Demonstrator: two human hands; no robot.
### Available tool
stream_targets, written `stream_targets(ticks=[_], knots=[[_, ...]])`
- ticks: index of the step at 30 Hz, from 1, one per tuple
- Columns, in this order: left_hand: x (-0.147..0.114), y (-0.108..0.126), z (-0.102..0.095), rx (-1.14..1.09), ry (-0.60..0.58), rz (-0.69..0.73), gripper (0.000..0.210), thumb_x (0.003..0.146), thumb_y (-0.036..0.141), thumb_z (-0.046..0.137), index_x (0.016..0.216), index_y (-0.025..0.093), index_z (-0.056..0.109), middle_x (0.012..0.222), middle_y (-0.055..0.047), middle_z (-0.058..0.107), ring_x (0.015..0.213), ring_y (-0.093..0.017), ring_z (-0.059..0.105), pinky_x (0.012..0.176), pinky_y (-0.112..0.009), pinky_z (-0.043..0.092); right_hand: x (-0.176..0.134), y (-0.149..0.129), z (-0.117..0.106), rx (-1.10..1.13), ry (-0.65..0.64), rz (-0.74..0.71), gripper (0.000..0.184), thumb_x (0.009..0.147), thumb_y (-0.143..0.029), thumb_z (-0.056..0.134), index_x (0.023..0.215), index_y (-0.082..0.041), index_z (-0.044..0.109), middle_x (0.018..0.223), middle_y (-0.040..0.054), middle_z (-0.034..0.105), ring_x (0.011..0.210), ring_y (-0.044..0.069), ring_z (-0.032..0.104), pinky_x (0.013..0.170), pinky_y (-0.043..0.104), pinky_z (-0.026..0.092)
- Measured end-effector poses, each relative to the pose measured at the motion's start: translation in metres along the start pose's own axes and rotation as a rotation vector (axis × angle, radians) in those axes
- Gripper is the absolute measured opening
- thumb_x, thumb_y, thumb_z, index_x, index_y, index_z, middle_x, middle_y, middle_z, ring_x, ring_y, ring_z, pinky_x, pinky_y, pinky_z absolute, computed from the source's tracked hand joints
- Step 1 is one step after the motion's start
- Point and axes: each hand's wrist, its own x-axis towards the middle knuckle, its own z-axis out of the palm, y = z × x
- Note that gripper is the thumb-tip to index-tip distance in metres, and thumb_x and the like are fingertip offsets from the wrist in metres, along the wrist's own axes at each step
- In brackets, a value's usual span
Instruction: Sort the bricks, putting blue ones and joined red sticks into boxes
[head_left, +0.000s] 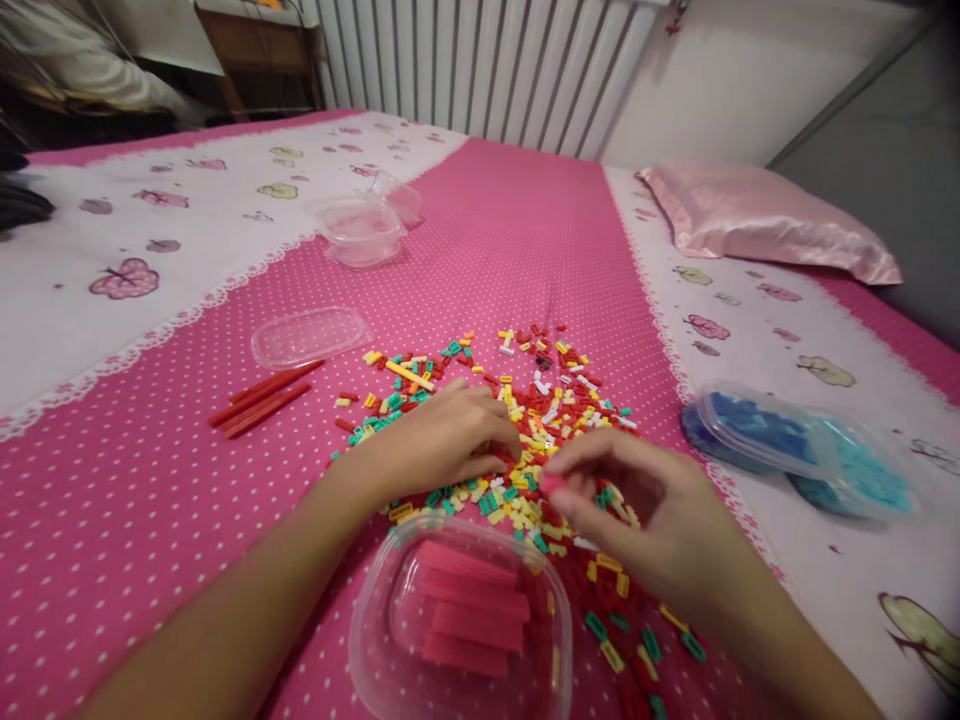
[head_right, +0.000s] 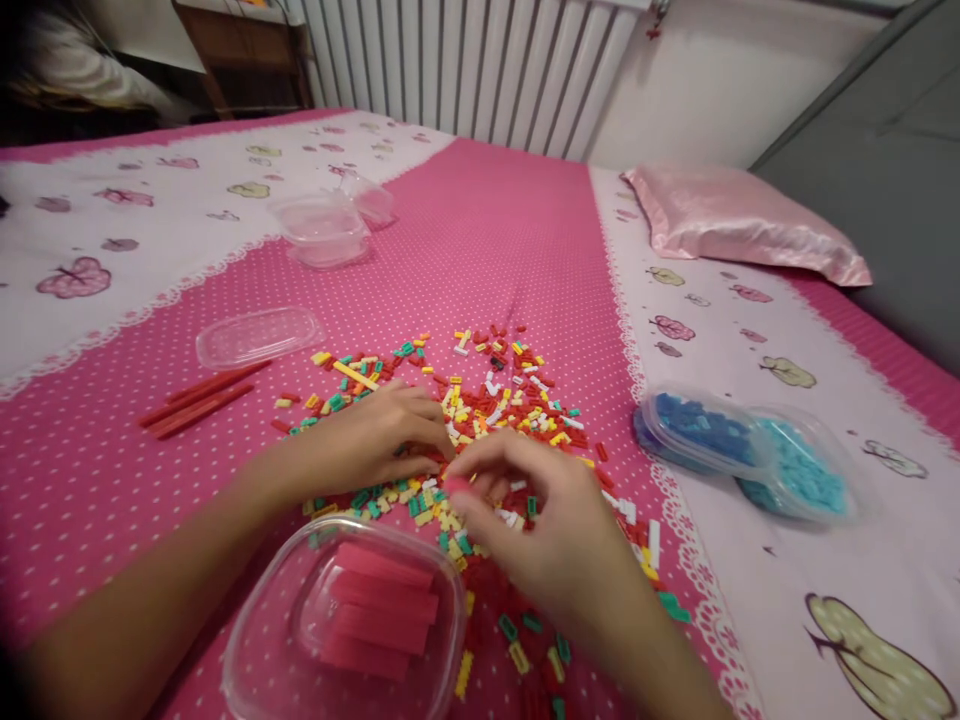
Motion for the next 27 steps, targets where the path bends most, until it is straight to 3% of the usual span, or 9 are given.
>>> stream_targets(ticks=[4, 7, 10, 14, 16, 22, 27], knots=[[0.0, 0.0, -0.001, 0.0, 0.0, 0.014, 0.009, 0.095, 0.024, 0.063, 0.092, 0.02, 0.07, 0.093, -0.002, 0.071, 0.094, -0.018, 0.059, 0.088, -0.033, 0.036, -0.023, -0.03, 0.016, -0.078, -0.317, -0.208, 0.007, 0.084, -0.021, 0.078, 0.088, -0.023, 0.072, 0.087, -0.0026, 0.076, 0.074, 0.012, 0.071, 0.066, 0.019, 0.055], [0.001, 0.0, -0.002, -0.023, 0.029, 0.028, 0.009, 0.095, 0.024, 0.062, 0.093, 0.019, 0.07, 0.093, -0.002, 0.071, 0.092, -0.018, 0.059, 0.089, -0.032, 0.037, -0.031, -0.035, 0.024, -0.198, -0.423, -0.373, 0.016, 0.09, -0.038, 0.072, 0.094, -0.023, 0.075, 0.09, -0.001, 0.078, 0.08, 0.015, 0.072, 0.07, 0.023, 0.056], [0.0, 0.001, -0.004, -0.065, 0.055, 0.02, 0.01, 0.095, 0.024, 0.062, 0.094, 0.018, 0.07, 0.091, -0.002, 0.071, 0.09, -0.018, 0.059, 0.087, -0.032, 0.039, -0.026, -0.032, 0.018, -0.25, -0.305, -0.379, 0.017, 0.095, -0.039, 0.066, 0.099, -0.026, 0.075, 0.093, -0.0016, 0.079, 0.083, 0.016, 0.072, 0.073, 0.026, 0.055], [0.0, 0.003, -0.006, -0.114, 0.087, -0.002, 0.009, 0.093, 0.023, 0.063, 0.095, 0.017, 0.07, 0.089, -0.003, 0.07, 0.086, -0.017, 0.06, 0.083, -0.029, 0.041, -0.01, -0.013, 0.004, -0.292, 0.001, -0.143, 0.018, 0.099, -0.03, 0.057, 0.091, -0.027, 0.073, 0.088, -0.0006, 0.076, 0.082, 0.016, 0.069, 0.072, 0.028, 0.051], [0.0, 0.004, -0.006, -0.133, 0.093, -0.006, 0.009, 0.093, 0.021, 0.063, 0.096, 0.017, 0.07, 0.09, -0.003, 0.07, 0.086, -0.017, 0.061, 0.083, -0.029, 0.042, -0.003, 0.002, 0.002, -0.293, 0.076, -0.036, 0.017, 0.099, -0.032, 0.057, 0.094, -0.026, 0.071, 0.091, 0.0017, 0.075, 0.084, 0.019, 0.068, 0.074, 0.032, 0.05], [0.001, 0.007, -0.006, -0.188, 0.119, -0.017, 0.008, 0.092, 0.021, 0.064, 0.096, 0.016, 0.069, 0.09, -0.003, 0.07, 0.085, -0.016, 0.062, 0.08, -0.027, 0.043, 0.003, 0.028, 0.012, -0.269, 0.058, 0.034, 0.011, 0.095, -0.031, 0.06, 0.103, -0.024, 0.063, 0.099, 0.0056, 0.069, 0.091, 0.022, 0.065, 0.079, 0.036, 0.049], [0.003, 0.011, -0.004, -0.205, 0.148, -0.004, 0.011, 0.092, 0.023, 0.066, 0.097, 0.015, 0.071, 0.088, -0.003, 0.071, 0.083, -0.016, 0.063, 0.078, -0.027, 0.042, 0.002, 0.032, 0.014, -0.045, 0.052, 0.107, 0.009, 0.094, -0.033, 0.063, 0.096, -0.024, 0.061, 0.092, 0.0033, 0.069, 0.086, 0.02, 0.067, 0.076, 0.033, 0.051]])
